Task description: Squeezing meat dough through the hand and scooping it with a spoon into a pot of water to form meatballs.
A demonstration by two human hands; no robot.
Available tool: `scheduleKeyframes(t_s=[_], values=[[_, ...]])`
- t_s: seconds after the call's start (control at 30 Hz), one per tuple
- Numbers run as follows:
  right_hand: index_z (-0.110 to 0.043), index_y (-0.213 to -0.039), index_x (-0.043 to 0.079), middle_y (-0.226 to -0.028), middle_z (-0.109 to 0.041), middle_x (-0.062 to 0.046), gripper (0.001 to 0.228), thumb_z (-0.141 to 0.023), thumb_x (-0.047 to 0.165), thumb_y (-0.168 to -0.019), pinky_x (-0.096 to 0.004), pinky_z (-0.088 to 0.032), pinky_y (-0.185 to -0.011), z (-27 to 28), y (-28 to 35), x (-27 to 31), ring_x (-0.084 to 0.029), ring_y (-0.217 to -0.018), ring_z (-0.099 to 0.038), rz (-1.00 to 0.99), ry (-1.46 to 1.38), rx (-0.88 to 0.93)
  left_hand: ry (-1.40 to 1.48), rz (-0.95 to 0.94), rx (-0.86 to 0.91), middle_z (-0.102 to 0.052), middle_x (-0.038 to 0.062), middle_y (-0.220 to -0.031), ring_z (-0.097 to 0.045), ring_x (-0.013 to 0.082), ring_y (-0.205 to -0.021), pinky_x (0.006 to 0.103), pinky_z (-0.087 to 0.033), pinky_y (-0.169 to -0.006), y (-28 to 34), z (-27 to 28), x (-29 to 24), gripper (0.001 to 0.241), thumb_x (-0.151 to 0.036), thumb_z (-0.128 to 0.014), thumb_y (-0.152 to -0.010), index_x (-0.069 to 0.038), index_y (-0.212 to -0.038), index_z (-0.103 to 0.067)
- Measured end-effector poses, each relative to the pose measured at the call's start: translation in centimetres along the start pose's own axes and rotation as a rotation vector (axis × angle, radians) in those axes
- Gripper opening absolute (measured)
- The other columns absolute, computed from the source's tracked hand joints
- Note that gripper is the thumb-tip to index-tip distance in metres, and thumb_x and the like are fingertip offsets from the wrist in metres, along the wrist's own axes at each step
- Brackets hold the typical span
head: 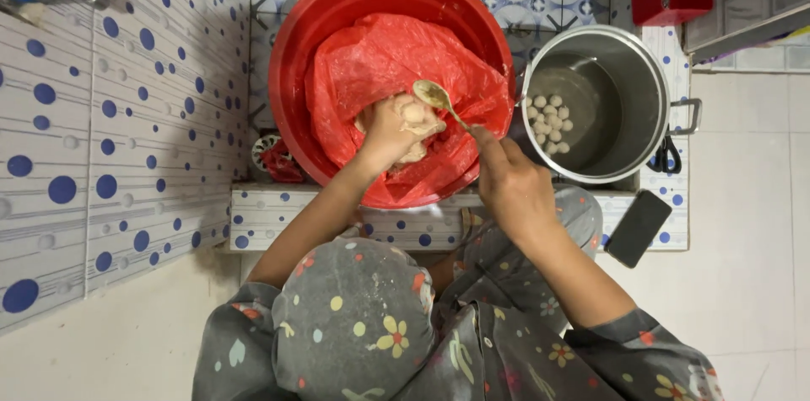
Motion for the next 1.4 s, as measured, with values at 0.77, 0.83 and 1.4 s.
scheduleKeyframes(t_s=[0.77, 0.83, 1.4], values=[[-0.075, -0.114, -0.001, -0.054, -0.059, -0.01, 0.025, -0.067, 0.01, -0.093, -0.02, -0.034, -0.031, -5.8, 4.8, -5.8, -0.006, -0.035, -0.042, -1.072, -1.266, 0.431, -0.868, 0.12, 0.095, -0.076, 0.014, -0.086, -0.074, 0.0375, -0.093, 0.0483, -0.059, -0.082, -2.5, 1.0, 11.7, 0.015, -0.018, -0.072, -0.081, -0.011, -0.094, -0.076], [-0.076, -0.111, -0.001, -0.054, -0.058, -0.009, 0.023, -0.068, 0.012, -0.093, -0.018, -0.032, -0.032, -5.8, 5.4, -9.3, -0.005, -0.037, -0.043, -1.088, -1.214, 0.375, -0.889, 0.067, 0.115, -0.076, 0.014, -0.084, -0.074, 0.0389, -0.089, 0.0486, -0.06, -0.079, -3.5, 1.4, 12.6, 0.014, -0.019, -0.077, -0.08, -0.01, -0.091, -0.075], [-0.072, -0.123, -0.005, -0.076, -0.07, -0.015, 0.026, -0.057, 0.002, -0.103, -0.039, -0.053, -0.072, -17.4, 11.4, -25.5, -0.023, -0.073, -0.066, -0.896, -0.605, -0.063, -0.273, 0.155, -0.007, -0.041, 0.004, -0.067, -0.051, 0.0208, -0.061, 0.0367, -0.045, -0.046, -1.2, 0.1, 3.8, 0.037, -0.01, -0.086, -0.079, -0.004, -0.071, -0.051]])
Point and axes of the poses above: each hand's wrist, its own y-axis away from the middle knuckle, its own z-axis out of the back of the hand, x = y × z, the point moved 2 cm from there along -y, towards the middle knuckle
